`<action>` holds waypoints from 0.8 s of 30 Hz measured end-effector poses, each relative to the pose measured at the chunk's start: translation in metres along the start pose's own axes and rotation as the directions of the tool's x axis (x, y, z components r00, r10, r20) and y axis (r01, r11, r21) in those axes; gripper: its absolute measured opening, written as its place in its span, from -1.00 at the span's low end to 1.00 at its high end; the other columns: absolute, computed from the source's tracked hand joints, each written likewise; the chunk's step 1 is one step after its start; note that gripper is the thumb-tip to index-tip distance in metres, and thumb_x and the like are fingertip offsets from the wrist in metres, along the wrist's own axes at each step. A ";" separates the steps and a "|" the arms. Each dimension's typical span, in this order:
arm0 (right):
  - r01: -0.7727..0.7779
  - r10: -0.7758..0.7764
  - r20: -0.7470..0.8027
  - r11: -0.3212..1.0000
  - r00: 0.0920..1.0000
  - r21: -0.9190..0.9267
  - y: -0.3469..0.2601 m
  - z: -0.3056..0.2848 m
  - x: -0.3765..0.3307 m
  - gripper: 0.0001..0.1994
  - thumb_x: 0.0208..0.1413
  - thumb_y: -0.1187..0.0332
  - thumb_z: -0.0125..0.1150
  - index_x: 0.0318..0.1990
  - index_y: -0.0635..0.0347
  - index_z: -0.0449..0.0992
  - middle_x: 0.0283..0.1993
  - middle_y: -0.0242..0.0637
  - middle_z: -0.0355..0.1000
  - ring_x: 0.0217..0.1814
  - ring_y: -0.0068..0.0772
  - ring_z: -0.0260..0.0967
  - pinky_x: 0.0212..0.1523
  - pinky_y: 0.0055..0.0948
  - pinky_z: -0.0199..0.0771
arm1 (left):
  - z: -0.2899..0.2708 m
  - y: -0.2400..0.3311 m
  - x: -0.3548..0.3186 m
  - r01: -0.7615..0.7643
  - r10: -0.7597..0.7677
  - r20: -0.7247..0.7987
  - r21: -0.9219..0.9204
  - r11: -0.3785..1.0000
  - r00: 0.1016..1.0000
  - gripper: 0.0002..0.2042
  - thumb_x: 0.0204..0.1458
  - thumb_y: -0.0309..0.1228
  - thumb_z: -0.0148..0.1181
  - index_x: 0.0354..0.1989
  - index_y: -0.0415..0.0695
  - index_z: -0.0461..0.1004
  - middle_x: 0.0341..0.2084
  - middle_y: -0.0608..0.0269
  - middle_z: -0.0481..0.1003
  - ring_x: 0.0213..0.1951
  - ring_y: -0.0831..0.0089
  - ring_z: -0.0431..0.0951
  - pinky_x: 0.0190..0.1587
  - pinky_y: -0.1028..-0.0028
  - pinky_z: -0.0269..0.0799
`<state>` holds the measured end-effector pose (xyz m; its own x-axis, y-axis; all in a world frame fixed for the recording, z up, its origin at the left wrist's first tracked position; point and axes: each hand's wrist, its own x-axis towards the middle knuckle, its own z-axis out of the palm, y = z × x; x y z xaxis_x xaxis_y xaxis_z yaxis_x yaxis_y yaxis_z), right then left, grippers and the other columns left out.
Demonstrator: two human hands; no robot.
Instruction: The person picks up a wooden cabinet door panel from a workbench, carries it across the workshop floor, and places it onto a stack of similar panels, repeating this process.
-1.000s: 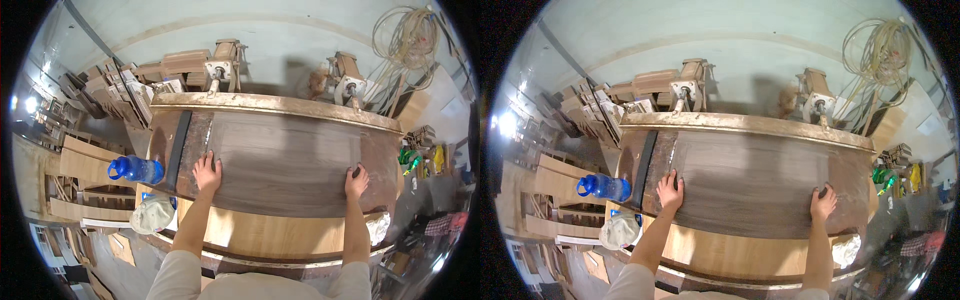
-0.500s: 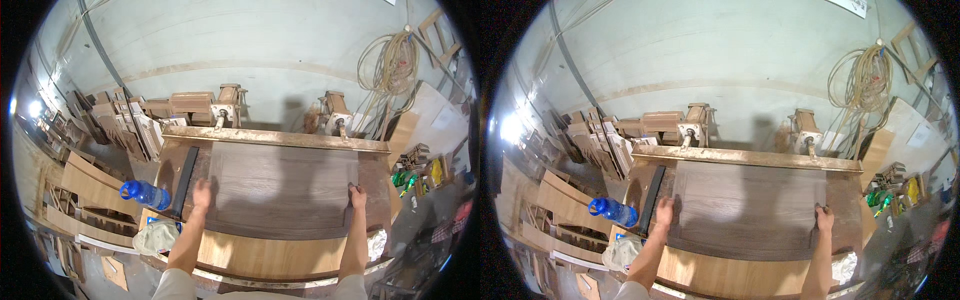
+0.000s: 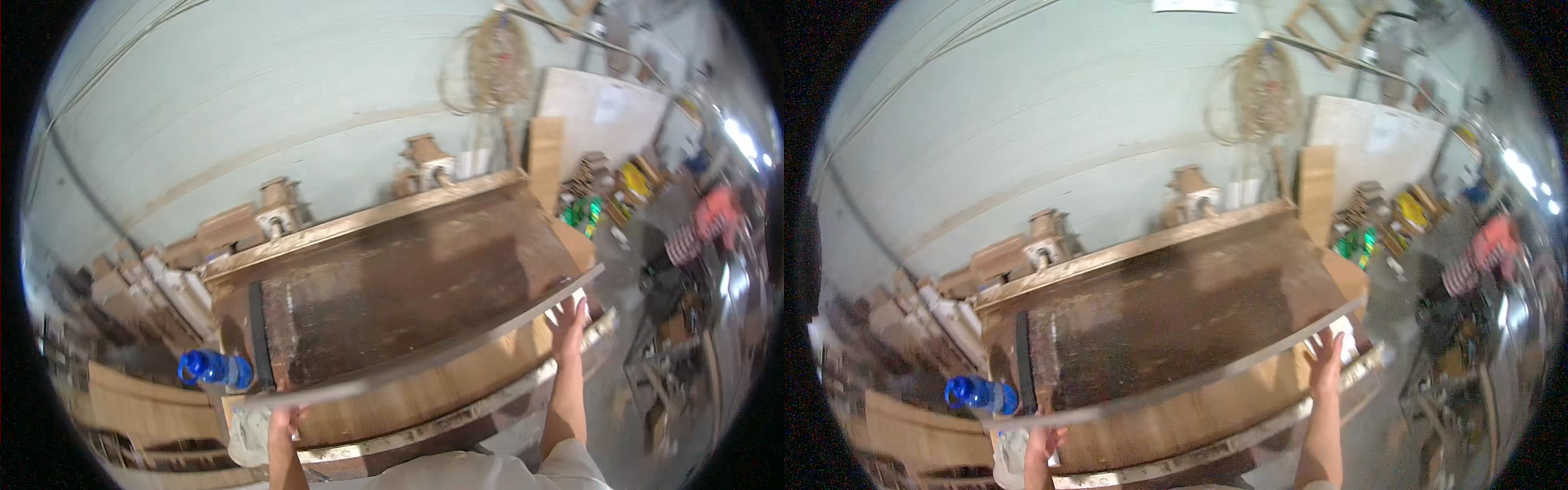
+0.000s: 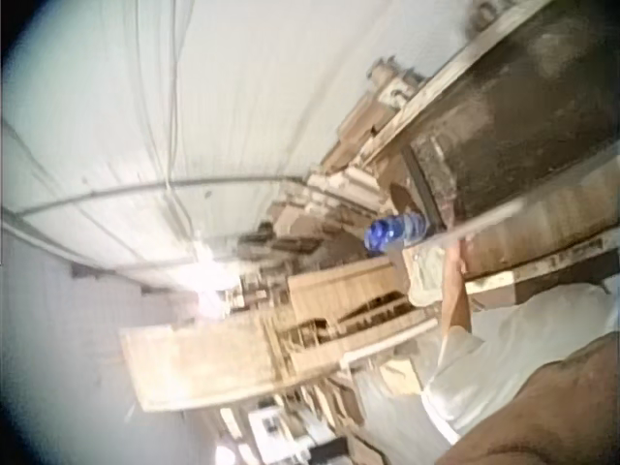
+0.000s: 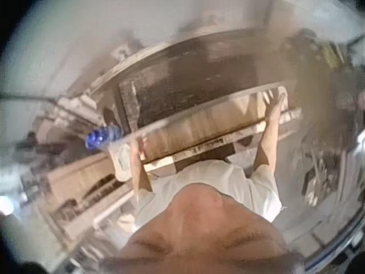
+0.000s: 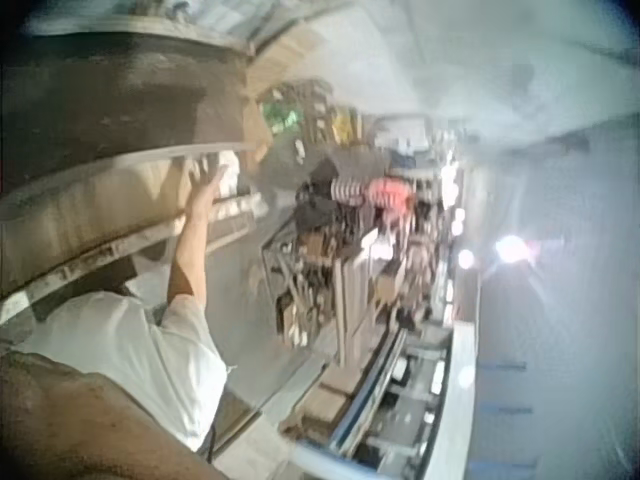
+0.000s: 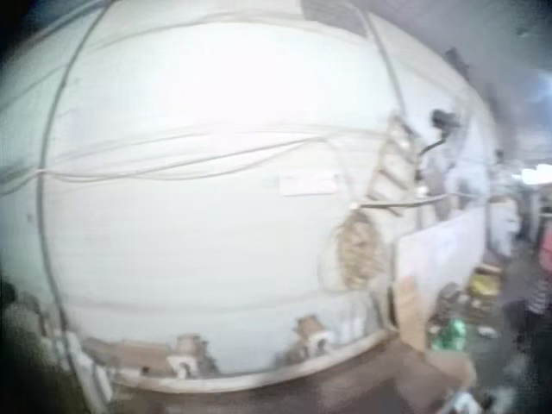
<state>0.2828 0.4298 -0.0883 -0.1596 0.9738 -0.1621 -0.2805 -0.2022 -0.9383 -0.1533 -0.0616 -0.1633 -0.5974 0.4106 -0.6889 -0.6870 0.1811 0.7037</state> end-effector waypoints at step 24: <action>0.932 -0.135 -0.982 0.355 0.130 0.074 -0.059 -0.228 -0.624 -0.30 0.17 -0.23 -0.08 0.08 0.29 0.47 0.08 -0.06 0.51 0.14 0.01 0.43 0.25 -0.03 0.35 | 0.305 -0.116 -0.119 -0.168 -0.250 0.896 0.328 0.930 0.367 -0.33 0.06 -0.36 -0.19 0.44 -0.18 0.14 0.37 0.11 0.22 0.38 0.14 0.17 0.41 0.20 0.07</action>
<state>0.6148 -0.1424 -0.0012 0.9469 0.2564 -0.1941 -0.3188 0.8280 -0.4613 0.1236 0.1413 -0.1098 0.3233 0.9062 -0.2725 -0.4032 0.3924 0.8267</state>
